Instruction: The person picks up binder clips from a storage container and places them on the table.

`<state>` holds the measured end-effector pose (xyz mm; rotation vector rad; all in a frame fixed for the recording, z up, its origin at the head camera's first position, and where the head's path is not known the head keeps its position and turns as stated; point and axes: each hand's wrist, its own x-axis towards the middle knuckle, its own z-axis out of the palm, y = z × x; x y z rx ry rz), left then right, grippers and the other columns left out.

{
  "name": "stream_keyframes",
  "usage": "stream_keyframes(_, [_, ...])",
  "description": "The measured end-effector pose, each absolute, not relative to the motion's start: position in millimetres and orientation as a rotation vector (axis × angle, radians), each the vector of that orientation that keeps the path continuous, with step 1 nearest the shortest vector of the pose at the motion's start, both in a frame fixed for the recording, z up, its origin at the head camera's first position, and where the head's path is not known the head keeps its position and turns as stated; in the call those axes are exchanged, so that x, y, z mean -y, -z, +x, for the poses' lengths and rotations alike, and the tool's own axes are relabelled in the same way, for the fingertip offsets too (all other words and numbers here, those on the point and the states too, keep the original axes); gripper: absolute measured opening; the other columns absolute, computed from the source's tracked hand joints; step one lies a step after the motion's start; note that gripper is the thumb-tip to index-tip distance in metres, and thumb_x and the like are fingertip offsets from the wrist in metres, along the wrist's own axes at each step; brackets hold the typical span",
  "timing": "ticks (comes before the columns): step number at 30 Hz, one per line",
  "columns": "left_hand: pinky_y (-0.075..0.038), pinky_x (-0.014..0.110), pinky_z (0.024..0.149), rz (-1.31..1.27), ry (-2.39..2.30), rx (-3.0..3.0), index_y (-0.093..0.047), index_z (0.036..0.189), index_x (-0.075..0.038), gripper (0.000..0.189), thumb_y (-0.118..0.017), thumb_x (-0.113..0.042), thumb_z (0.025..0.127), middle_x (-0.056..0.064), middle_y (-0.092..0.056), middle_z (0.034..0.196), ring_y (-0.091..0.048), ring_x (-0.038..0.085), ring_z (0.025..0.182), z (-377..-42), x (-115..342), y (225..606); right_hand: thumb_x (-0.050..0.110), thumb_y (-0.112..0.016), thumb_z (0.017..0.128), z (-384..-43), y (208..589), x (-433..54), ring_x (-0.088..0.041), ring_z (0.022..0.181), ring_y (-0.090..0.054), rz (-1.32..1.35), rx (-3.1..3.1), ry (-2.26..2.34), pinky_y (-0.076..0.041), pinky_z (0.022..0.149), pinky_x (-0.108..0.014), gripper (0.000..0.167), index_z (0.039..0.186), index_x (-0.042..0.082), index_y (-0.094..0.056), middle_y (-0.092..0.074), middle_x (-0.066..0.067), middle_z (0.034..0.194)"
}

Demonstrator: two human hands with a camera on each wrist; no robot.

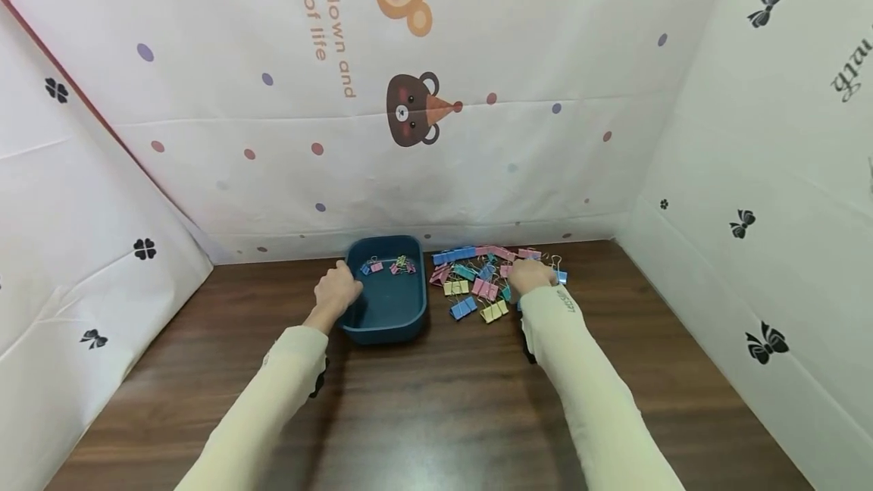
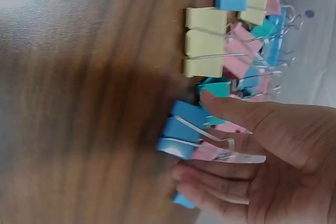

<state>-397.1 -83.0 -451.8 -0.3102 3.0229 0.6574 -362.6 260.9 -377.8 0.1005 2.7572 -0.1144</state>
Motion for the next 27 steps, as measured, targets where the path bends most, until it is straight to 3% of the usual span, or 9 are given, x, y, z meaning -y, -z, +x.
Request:
stream_keyframes(3, [-0.056,0.054,0.094,-0.327,-0.657,-3.014,-0.042,0.141,0.007,0.053,-0.057,-0.022,0.099,0.026,-0.067,0.115,-0.068,0.038,0.096,-396,87,450,0.024,-0.08,0.088,-368,361,-244,-0.044,0.119,-0.061,0.076,-2.758,-0.001,-0.052,0.096,-0.059,0.058,0.134,-0.006,-0.06,-0.053,-0.033,0.143])
stream_keyframes(9, [-0.055,0.054,0.094,-0.327,-0.663,-3.005,-0.044,0.137,0.006,0.052,-0.062,-0.024,0.099,0.025,-0.068,0.115,-0.068,0.038,0.1,-398,86,449,0.01,-0.075,0.09,-381,333,-207,-0.041,0.115,-0.063,0.031,-2.786,-0.097,-0.055,0.093,-0.055,0.049,0.136,-0.002,-0.06,-0.055,-0.028,0.142])
stream_keyframes(17, [-0.057,0.054,0.092,-0.294,-0.631,-3.025,-0.045,0.137,0.007,0.053,-0.067,-0.022,0.097,0.026,-0.068,0.117,-0.07,0.038,0.099,-400,84,453,0.005,-0.046,0.104,-402,327,-149,-0.035,0.113,-0.066,-0.119,-2.94,-0.035,-0.055,0.095,-0.052,0.034,0.134,0.005,-0.061,-0.064,-0.02,0.133])
stream_keyframes(21, [-0.057,0.053,0.091,-0.293,-0.623,-3.044,-0.046,0.135,0.007,0.052,-0.068,-0.021,0.097,0.026,-0.069,0.116,-0.07,0.038,0.098,-400,85,454,0.008,-0.048,0.105,-415,337,-116,-0.032,0.102,-0.069,-0.206,-3.01,0.015,-0.057,0.088,-0.049,0.026,0.122,0.007,-0.067,-0.069,-0.017,0.117])
stream_keyframes(27, [-0.057,0.054,0.089,-0.273,-0.65,-3.069,-0.049,0.129,0.006,0.05,-0.071,-0.021,0.094,0.026,-0.069,0.114,-0.07,0.039,0.099,-396,85,455,0.009,-0.061,0.1,-432,364,-66,-0.028,0.094,-0.071,-0.319,-3.044,0.191,-0.06,0.082,-0.044,0.019,0.117,0.006,-0.068,-0.069,-0.015,0.113])
